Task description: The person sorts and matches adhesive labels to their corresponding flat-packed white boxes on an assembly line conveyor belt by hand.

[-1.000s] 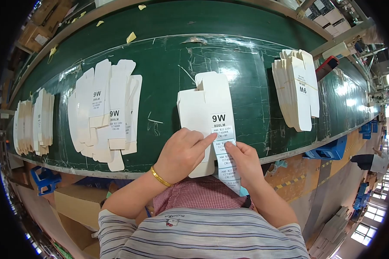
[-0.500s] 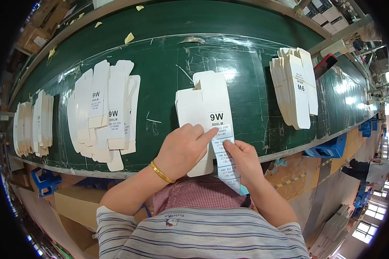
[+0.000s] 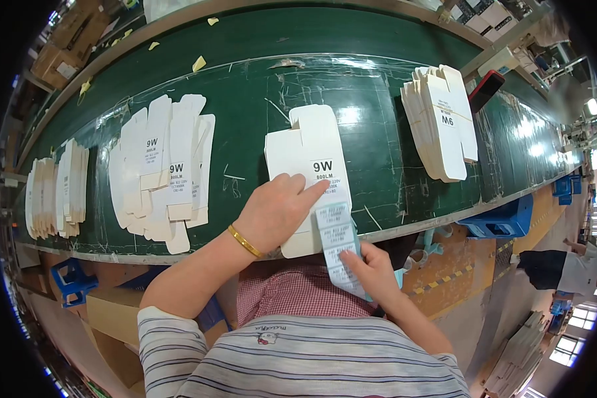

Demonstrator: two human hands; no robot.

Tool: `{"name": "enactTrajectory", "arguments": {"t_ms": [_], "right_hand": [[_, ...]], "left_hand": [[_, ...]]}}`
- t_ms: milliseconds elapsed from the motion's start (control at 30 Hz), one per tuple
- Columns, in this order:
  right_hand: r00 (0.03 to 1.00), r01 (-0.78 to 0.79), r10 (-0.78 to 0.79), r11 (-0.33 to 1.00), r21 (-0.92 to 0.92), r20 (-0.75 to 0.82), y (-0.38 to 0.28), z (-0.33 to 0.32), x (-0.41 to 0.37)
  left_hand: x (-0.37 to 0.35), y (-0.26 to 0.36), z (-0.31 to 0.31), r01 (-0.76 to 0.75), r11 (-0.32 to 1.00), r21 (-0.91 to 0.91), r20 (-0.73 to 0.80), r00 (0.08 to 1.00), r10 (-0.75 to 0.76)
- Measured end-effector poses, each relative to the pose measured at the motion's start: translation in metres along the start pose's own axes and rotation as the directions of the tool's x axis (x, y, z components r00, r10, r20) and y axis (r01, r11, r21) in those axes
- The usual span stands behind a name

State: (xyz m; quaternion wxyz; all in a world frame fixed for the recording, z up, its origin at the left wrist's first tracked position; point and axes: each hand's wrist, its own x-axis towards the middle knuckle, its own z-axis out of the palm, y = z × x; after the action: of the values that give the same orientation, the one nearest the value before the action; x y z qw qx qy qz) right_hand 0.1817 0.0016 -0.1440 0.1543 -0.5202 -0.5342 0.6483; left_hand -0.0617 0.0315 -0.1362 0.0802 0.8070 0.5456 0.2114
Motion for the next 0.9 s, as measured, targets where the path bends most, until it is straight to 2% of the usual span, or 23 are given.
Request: {"name": "enactTrajectory", "arguments": {"t_ms": [100,233,300,433,533,900], "right_hand": [[1.0,0.002,-0.003,1.0,0.023,0.019,0.014,-0.004,-0.023],[0.995,-0.099,0.102,0.947,0.306,0.008,0.031,-0.009,-0.04],[0.996,-0.083,0.074,0.958,0.274,0.043,0.042,-0.007,-0.043],[0.997,0.076,-0.08,0.986,0.151,0.019,0.059,0.0,-0.044],[0.986,0.161,-0.165,0.975,0.152,0.015,0.067,0.001,-0.044],[0.969,0.234,-0.245,0.952,0.2,0.034,0.064,-0.007,-0.069]], "left_hand": [[-0.004,0.001,0.002,-0.056,0.996,0.063,-0.029,0.998,0.058],[-0.015,0.006,0.0,-0.16,0.985,0.059,-0.077,0.983,0.164],[-0.011,0.013,-0.003,-0.201,0.977,0.078,-0.126,0.97,0.209],[0.008,0.035,-0.002,-0.197,0.966,0.17,-0.098,0.972,0.215],[0.009,0.029,0.012,-0.212,0.945,0.249,-0.06,0.97,0.234],[0.012,0.01,0.015,-0.315,0.825,0.469,0.08,0.945,0.316]]}}
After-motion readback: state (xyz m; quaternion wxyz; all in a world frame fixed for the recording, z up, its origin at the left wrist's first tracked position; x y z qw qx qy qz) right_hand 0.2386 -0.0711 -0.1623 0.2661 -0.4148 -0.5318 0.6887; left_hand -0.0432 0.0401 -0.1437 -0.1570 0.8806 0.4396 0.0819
